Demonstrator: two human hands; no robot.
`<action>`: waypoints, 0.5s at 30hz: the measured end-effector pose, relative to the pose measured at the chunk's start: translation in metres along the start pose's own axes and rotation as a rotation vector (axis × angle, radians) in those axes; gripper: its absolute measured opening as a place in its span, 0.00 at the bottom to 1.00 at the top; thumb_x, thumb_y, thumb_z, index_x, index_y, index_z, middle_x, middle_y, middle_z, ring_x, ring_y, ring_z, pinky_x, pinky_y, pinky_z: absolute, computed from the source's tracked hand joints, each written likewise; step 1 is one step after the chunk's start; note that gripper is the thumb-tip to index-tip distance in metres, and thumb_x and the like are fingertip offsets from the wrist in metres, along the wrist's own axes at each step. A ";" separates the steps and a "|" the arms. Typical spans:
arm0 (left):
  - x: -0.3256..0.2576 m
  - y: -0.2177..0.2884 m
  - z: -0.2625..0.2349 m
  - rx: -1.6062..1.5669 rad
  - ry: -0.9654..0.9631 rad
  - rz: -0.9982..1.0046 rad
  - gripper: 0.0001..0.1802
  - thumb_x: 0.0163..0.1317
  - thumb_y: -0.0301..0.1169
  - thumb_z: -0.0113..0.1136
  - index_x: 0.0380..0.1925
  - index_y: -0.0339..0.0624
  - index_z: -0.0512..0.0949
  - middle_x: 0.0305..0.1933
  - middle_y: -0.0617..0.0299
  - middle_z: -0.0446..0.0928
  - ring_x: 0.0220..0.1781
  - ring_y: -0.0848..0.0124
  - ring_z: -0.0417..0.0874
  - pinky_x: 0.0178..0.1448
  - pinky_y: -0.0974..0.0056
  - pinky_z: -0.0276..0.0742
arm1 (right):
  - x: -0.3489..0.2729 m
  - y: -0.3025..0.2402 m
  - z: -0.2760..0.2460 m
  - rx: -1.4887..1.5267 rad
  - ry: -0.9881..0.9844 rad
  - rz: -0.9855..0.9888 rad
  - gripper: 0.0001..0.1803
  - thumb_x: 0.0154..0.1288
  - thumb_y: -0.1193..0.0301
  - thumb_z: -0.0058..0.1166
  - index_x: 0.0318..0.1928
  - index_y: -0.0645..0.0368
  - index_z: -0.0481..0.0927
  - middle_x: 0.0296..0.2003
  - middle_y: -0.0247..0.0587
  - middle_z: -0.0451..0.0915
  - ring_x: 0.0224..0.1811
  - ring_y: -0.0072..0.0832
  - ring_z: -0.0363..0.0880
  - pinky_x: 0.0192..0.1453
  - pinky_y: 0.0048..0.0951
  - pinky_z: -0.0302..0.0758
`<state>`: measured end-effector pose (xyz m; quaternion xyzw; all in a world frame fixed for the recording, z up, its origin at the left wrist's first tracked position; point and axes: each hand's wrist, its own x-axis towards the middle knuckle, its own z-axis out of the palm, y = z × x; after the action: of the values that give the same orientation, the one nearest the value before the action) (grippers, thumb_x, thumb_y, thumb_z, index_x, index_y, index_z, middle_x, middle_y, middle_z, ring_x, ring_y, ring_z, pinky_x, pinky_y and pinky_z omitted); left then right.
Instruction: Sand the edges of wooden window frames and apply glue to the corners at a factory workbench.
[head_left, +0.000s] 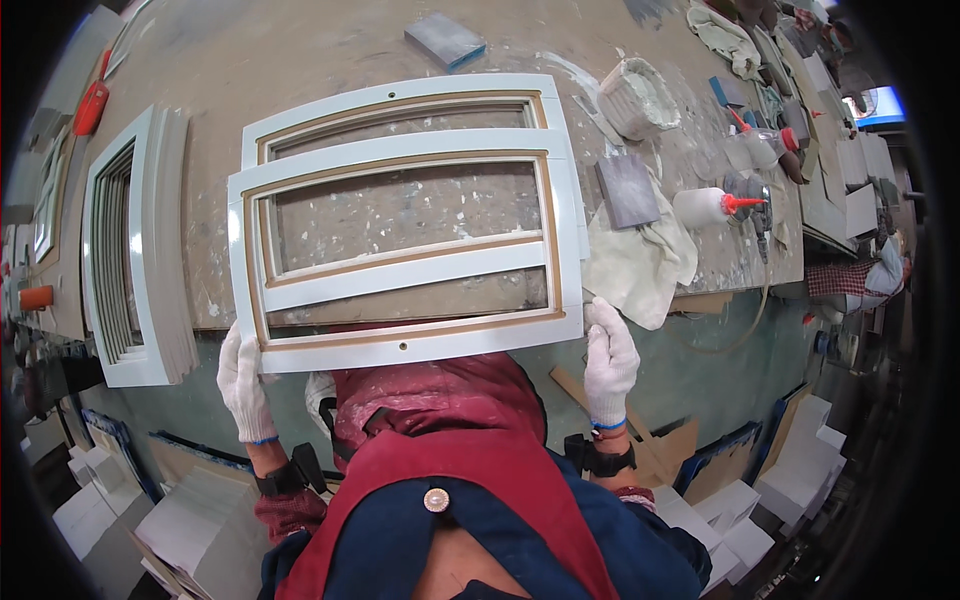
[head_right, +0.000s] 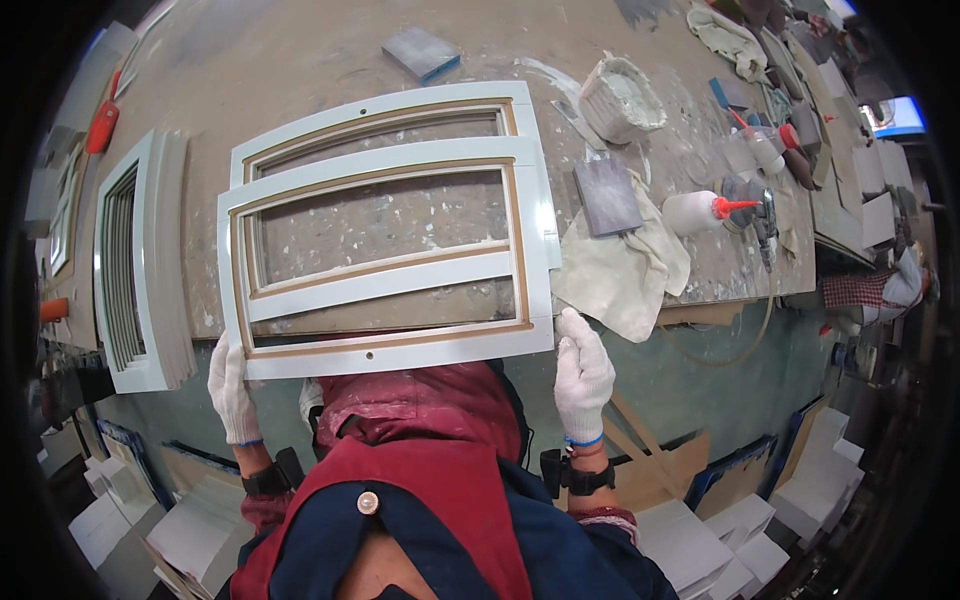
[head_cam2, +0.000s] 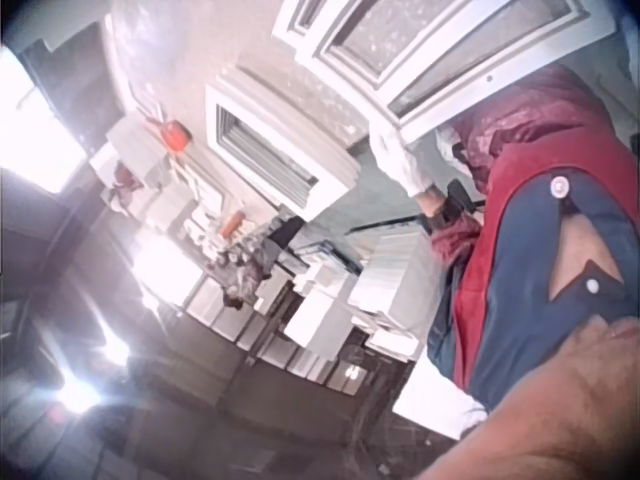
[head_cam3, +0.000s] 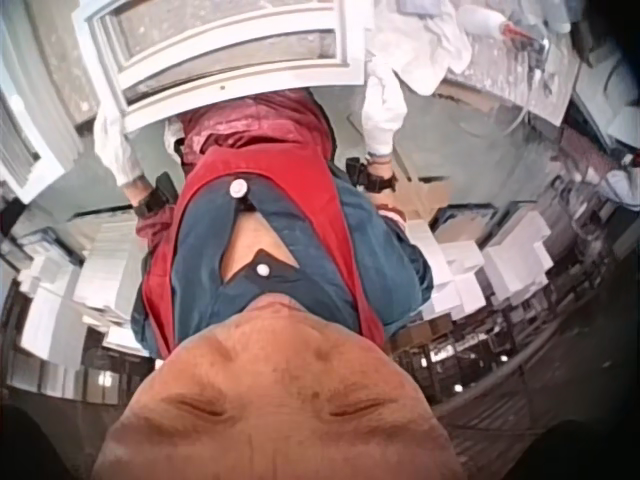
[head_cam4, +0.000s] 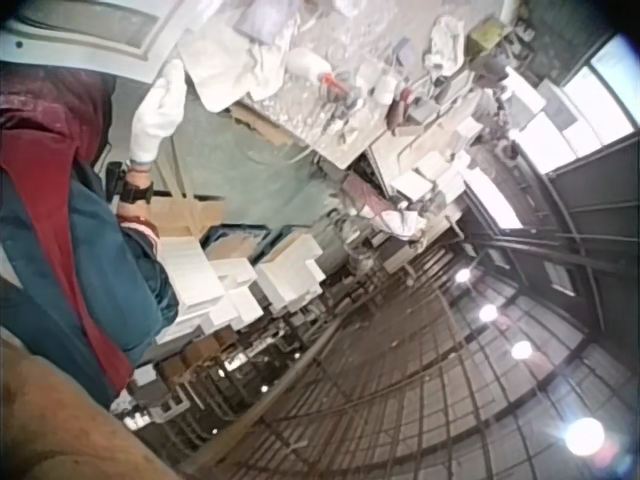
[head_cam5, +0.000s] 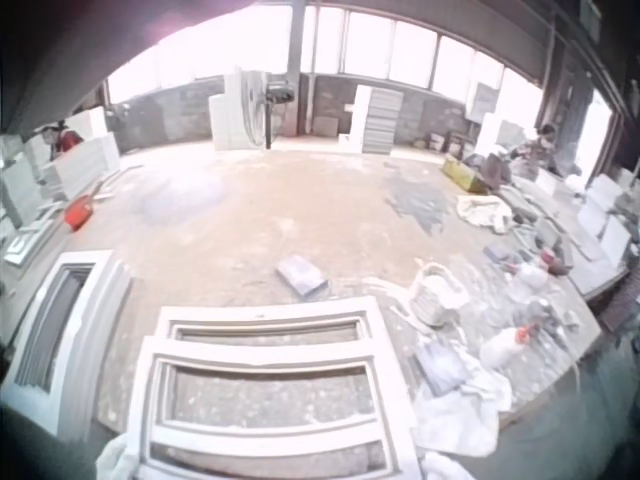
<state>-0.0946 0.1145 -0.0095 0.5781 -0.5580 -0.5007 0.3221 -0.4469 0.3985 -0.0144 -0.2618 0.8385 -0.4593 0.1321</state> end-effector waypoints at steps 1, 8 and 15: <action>0.001 -0.001 -0.001 -0.040 -0.019 -0.027 0.22 0.73 0.37 0.53 0.60 0.33 0.75 0.47 0.63 0.80 0.41 0.80 0.77 0.40 0.75 0.72 | 0.002 -0.001 0.000 0.022 0.009 0.011 0.20 0.70 0.84 0.43 0.61 0.67 0.76 0.55 0.46 0.81 0.56 0.28 0.80 0.59 0.26 0.75; -0.001 -0.007 -0.001 -0.114 0.039 -0.034 0.21 0.75 0.39 0.50 0.59 0.37 0.76 0.29 0.69 0.78 0.16 0.86 0.64 0.17 0.76 0.54 | 0.018 -0.001 0.003 -0.122 0.010 -0.150 0.21 0.66 0.84 0.49 0.59 0.61 0.79 0.51 0.48 0.83 0.53 0.36 0.83 0.58 0.32 0.78; -0.001 0.000 0.009 -0.087 0.084 0.000 0.22 0.75 0.41 0.49 0.57 0.35 0.77 0.29 0.66 0.78 0.17 0.84 0.64 0.18 0.76 0.55 | 0.023 0.005 0.006 -0.180 -0.023 -0.267 0.22 0.66 0.86 0.49 0.59 0.60 0.79 0.51 0.49 0.83 0.52 0.38 0.83 0.57 0.32 0.78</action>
<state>-0.1030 0.1173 -0.0115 0.5838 -0.5217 -0.4998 0.3703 -0.4648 0.3836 -0.0219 -0.3870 0.8323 -0.3930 0.0554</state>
